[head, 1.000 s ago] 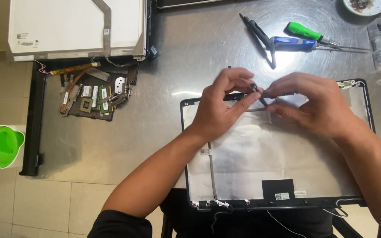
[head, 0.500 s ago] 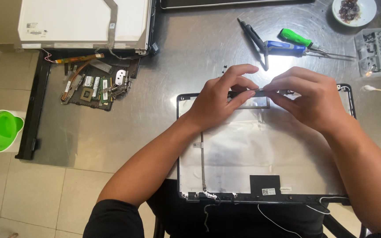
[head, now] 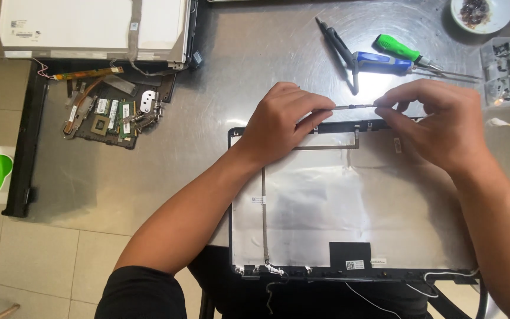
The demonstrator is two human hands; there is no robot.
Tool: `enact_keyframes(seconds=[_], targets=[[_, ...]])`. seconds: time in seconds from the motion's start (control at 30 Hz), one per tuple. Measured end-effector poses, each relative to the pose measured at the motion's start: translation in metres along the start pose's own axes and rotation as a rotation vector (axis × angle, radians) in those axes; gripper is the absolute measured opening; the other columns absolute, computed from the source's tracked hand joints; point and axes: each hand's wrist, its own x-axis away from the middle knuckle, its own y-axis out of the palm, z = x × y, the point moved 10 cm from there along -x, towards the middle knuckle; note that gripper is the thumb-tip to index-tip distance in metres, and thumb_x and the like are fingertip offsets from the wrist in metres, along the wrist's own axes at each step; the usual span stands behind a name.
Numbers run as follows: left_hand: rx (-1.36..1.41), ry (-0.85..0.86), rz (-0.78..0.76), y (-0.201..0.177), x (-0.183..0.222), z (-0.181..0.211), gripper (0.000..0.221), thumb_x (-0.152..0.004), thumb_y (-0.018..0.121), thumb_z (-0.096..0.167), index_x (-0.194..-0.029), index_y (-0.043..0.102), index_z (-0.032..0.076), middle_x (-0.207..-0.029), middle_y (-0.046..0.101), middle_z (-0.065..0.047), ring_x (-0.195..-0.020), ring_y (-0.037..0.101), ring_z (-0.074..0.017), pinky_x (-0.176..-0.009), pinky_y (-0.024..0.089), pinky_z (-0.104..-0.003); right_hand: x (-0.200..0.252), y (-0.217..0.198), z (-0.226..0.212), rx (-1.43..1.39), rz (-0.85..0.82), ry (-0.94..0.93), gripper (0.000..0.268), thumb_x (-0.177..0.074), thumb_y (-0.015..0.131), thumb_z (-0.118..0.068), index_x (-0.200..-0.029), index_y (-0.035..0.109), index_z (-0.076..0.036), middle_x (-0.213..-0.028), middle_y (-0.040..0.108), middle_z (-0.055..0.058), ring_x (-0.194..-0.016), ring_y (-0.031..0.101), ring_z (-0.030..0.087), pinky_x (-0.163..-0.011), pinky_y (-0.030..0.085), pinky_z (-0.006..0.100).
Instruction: Cleaning a laptop bezel and installing a small electronic component with screws
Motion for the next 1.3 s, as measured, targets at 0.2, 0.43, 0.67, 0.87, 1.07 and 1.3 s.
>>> enact_keyframes(seconds=[0.2,0.43,0.67,0.87,1.07,1.3], targets=[[0.054,-0.010,-0.055,0.004,0.006,0.005,0.009,-0.099,0.071,0.003,-0.107,0.067,0.006,-0.088,0.071,-0.005,-0.079,0.066,-0.0227,-0.085,0.052,-0.037,0.006,0.003,-0.017,-0.155,0.015,-0.137,0.013,-0.099,0.083,0.013,-0.101,0.072,0.009,-0.101,0.074,0.021,-0.092,0.071,0.028,-0.086,0.055,0.035],[0.043,-0.052,-0.131,0.018,0.010,0.003,0.017,-0.100,0.072,0.010,-0.116,0.067,0.009,-0.096,0.069,-0.004,-0.089,0.066,-0.0235,-0.079,0.048,-0.037,0.008,0.014,-0.041,-0.127,-0.089,-0.277,0.006,-0.095,0.077,0.007,-0.097,0.071,0.005,-0.108,0.072,0.022,-0.094,0.070,0.031,-0.084,0.056,0.035],[-0.098,-0.193,0.020,-0.011,0.009,-0.020,0.007,-0.097,0.067,0.016,-0.104,0.069,0.017,-0.094,0.067,0.003,-0.088,0.064,-0.0190,-0.079,0.042,-0.037,0.002,0.028,0.000,0.137,-0.224,-0.133,0.020,-0.090,0.086,-0.016,-0.103,0.074,-0.007,-0.105,0.071,0.008,-0.096,0.065,0.026,-0.090,0.050,0.037],[-0.201,-0.093,-0.014,-0.003,0.011,-0.008,0.011,-0.091,0.077,0.013,-0.099,0.072,0.018,-0.093,0.064,0.003,-0.089,0.061,-0.0198,-0.078,0.042,-0.037,0.005,0.040,-0.002,0.160,-0.271,-0.145,0.020,-0.087,0.084,-0.015,-0.106,0.078,-0.013,-0.108,0.071,0.009,-0.099,0.067,0.026,-0.091,0.053,0.037],[-0.309,-0.024,-0.081,0.015,0.009,-0.006,0.016,-0.088,0.083,0.016,-0.099,0.073,0.021,-0.090,0.068,0.005,-0.085,0.061,-0.0182,-0.079,0.040,-0.037,0.001,0.038,-0.002,0.092,-0.290,-0.101,0.021,-0.085,0.083,-0.011,-0.105,0.078,-0.013,-0.109,0.072,0.007,-0.101,0.067,0.023,-0.093,0.053,0.036],[-0.411,0.054,-0.131,0.033,-0.009,-0.003,0.013,-0.088,0.077,0.014,-0.087,0.067,0.023,-0.083,0.063,0.009,-0.081,0.058,-0.0177,-0.076,0.039,-0.036,-0.001,0.023,0.015,0.041,-0.188,0.094,0.020,-0.094,0.076,-0.005,-0.113,0.071,-0.008,-0.110,0.072,0.004,-0.084,0.067,0.018,-0.079,0.048,0.032]])
